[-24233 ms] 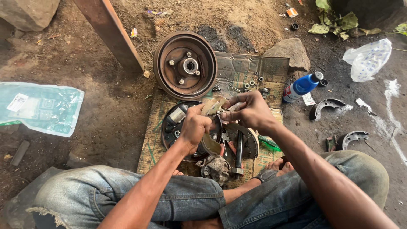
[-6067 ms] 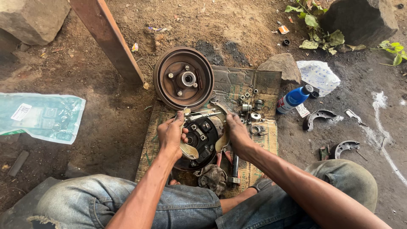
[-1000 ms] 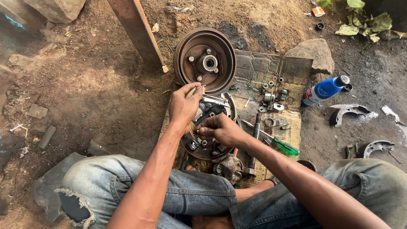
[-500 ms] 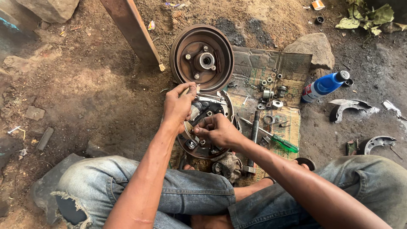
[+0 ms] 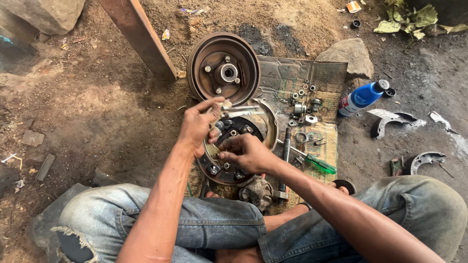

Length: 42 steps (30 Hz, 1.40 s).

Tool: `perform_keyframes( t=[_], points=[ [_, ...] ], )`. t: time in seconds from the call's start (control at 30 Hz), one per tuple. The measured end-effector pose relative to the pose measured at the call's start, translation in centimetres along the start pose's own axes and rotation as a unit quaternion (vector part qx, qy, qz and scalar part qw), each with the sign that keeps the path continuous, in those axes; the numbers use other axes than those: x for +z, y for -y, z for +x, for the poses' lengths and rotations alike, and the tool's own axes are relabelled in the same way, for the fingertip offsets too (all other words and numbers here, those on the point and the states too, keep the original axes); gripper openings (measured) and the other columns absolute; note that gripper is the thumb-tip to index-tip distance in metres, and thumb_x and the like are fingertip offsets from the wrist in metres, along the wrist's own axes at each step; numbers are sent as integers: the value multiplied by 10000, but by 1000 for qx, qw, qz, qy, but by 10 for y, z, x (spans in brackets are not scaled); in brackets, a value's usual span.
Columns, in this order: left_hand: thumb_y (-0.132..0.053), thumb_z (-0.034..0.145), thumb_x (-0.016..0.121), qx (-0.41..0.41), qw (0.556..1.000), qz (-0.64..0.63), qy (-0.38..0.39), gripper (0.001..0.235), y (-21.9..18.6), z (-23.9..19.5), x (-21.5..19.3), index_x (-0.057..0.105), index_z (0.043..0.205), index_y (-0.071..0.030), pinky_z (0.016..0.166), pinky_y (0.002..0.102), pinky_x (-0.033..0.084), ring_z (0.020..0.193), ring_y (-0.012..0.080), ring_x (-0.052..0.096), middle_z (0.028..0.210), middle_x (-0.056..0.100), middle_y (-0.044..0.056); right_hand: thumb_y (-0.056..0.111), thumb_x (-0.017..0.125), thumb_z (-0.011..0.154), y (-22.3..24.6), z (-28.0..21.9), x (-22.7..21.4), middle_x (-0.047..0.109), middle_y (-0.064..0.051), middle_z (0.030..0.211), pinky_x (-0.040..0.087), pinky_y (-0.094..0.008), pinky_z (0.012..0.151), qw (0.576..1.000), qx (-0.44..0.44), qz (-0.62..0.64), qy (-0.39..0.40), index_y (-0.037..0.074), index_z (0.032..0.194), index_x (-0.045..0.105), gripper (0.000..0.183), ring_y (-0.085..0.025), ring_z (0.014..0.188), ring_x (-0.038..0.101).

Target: The person sits on the ground and assembles a drum brake mechanism. They use pliers and a screwdriver to attach springs and adjust components on the brake shoes, working over a cardboard mat with a brake drum nearby.

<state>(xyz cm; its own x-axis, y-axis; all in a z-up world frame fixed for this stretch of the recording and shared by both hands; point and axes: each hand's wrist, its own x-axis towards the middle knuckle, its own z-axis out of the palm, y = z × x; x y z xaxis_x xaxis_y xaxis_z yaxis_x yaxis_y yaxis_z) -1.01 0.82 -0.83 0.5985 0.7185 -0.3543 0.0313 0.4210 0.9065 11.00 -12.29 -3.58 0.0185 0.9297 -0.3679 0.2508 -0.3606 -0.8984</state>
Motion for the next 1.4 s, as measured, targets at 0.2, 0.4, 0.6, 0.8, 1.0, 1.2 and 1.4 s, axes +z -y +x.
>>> perform_keyframes(
  t=[0.2,0.4,0.6,0.8,1.0,1.2,1.4],
  points=[
    [-139,959,673,36,995,-70,60,325,7,0,-6,718,1279,-101,362,225,321,426,46,416,674,514,-46,253,731,903,8,-12,0,803,-134,1001,592,-325,851,999,34,35,-6,46,1289,638,448,-159,927,767],
    [-203,969,669,14,992,-119,43,301,2,0,-6,717,1259,-137,379,250,359,406,71,418,610,491,-38,255,783,854,22,-15,-13,816,-120,1002,598,-347,863,998,40,-41,-37,58,1173,749,377,-183,922,784],
    [-260,959,692,-77,993,-38,81,333,10,2,-7,730,1267,-142,366,235,321,421,60,418,636,473,-50,189,827,801,6,-12,-24,804,-80,1095,590,-347,924,992,-62,-106,17,69,1166,761,390,-172,983,778],
    [-277,931,709,-121,992,6,35,345,36,7,-3,735,1248,-144,352,236,325,419,64,441,704,529,-37,225,765,842,-4,-24,-63,816,-81,1047,607,-353,899,982,16,-165,-95,108,1121,789,303,-170,950,780],
    [-246,922,742,-92,993,64,-20,387,53,17,-2,741,1290,-127,411,248,429,501,91,536,849,678,2,464,627,965,-34,-32,-90,713,-140,1150,574,-417,879,933,219,-232,-163,102,1313,608,503,-266,989,733],
    [-225,899,744,-11,970,242,35,519,60,15,-3,628,1397,-142,557,280,562,637,126,650,951,745,96,465,481,1048,-86,-12,-75,761,-191,1054,549,-432,808,918,214,-295,-160,95,1411,557,523,-267,880,694],
    [-312,834,845,23,823,566,-36,523,25,0,-4,678,1297,-136,830,431,523,930,330,693,1014,734,208,455,411,1082,-93,-10,-80,762,-181,997,540,-419,700,910,238,-307,-148,70,1383,554,509,-236,760,629]
  ],
)
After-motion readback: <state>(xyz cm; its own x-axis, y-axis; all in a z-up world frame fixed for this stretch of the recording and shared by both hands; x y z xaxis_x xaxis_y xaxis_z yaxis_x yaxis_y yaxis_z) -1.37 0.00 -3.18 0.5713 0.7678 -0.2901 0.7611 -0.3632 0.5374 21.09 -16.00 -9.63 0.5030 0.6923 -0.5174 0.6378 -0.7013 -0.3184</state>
